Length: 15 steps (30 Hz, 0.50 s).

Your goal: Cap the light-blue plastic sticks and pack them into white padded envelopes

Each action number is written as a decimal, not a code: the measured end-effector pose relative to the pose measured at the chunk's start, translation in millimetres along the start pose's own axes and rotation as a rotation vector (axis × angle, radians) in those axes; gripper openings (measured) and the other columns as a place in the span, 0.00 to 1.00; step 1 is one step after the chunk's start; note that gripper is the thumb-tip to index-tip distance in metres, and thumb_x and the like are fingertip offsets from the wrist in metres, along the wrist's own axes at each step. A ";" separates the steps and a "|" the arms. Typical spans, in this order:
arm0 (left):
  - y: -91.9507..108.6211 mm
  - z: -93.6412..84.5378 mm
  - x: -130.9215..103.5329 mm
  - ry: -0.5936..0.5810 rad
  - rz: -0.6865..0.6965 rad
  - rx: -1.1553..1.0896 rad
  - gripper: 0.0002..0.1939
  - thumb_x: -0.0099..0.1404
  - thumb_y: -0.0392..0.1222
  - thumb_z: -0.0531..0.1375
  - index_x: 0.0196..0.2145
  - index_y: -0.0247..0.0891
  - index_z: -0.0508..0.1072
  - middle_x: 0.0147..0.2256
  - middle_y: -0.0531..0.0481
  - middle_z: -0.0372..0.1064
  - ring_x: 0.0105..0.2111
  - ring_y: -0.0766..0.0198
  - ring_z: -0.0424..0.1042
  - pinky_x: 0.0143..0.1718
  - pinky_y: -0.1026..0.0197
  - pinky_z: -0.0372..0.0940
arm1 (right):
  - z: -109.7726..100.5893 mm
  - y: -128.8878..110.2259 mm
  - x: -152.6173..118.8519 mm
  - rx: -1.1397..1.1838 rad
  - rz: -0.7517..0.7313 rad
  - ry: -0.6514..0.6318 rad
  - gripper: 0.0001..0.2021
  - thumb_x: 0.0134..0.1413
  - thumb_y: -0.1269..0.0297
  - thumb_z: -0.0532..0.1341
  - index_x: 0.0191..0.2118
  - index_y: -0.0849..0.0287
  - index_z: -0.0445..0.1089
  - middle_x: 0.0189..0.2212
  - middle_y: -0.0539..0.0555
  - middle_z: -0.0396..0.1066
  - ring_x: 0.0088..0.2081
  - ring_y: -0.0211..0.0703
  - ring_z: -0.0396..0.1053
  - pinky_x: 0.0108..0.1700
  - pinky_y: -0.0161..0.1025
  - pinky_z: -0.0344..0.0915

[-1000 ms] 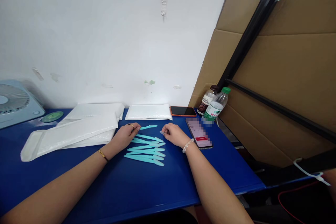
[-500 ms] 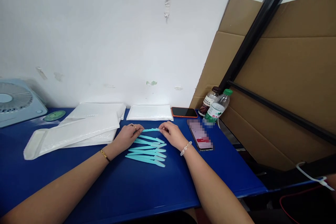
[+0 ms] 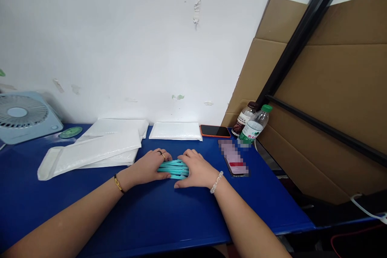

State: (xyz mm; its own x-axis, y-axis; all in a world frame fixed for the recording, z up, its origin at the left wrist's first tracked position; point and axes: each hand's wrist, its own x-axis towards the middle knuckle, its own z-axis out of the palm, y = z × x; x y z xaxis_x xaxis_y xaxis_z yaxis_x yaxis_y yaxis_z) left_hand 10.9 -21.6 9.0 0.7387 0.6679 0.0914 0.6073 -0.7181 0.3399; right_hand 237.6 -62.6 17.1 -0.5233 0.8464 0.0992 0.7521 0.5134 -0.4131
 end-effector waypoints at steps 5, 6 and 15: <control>8.7 8.9 1.0 -0.014 0.062 0.124 0.08 0.60 0.43 0.58 0.37 0.37 0.68 0.36 0.47 0.69 0.38 0.57 0.68 0.39 0.58 0.62 | 12.1 -26.7 5.6 -0.240 0.015 -0.040 0.11 0.52 0.65 0.59 0.42 0.61 0.65 0.40 0.57 0.64 0.43 0.48 0.60 0.44 0.43 0.62; 10.6 10.8 0.8 -0.005 0.072 0.172 0.08 0.60 0.42 0.57 0.36 0.37 0.68 0.36 0.46 0.69 0.37 0.57 0.68 0.39 0.57 0.62 | 14.4 -29.9 7.5 -0.286 0.014 -0.052 0.10 0.52 0.67 0.57 0.41 0.62 0.65 0.40 0.58 0.64 0.42 0.48 0.60 0.44 0.42 0.62; 27.6 15.1 0.3 -0.031 0.036 0.346 0.08 0.59 0.40 0.57 0.36 0.34 0.69 0.34 0.42 0.71 0.32 0.53 0.71 0.33 0.54 0.63 | 22.6 -39.5 9.0 -0.461 0.070 -0.056 0.12 0.49 0.70 0.57 0.41 0.63 0.64 0.38 0.59 0.69 0.40 0.51 0.66 0.40 0.44 0.63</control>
State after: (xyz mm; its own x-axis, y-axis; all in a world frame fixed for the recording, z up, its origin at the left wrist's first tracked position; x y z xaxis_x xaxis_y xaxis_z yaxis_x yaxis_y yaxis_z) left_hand 32.3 -44.2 4.3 0.7665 0.6388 0.0671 0.6403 -0.7681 -0.0010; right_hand 194.1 -78.5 13.8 -0.4759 0.8790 0.0311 0.8794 0.4751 0.0296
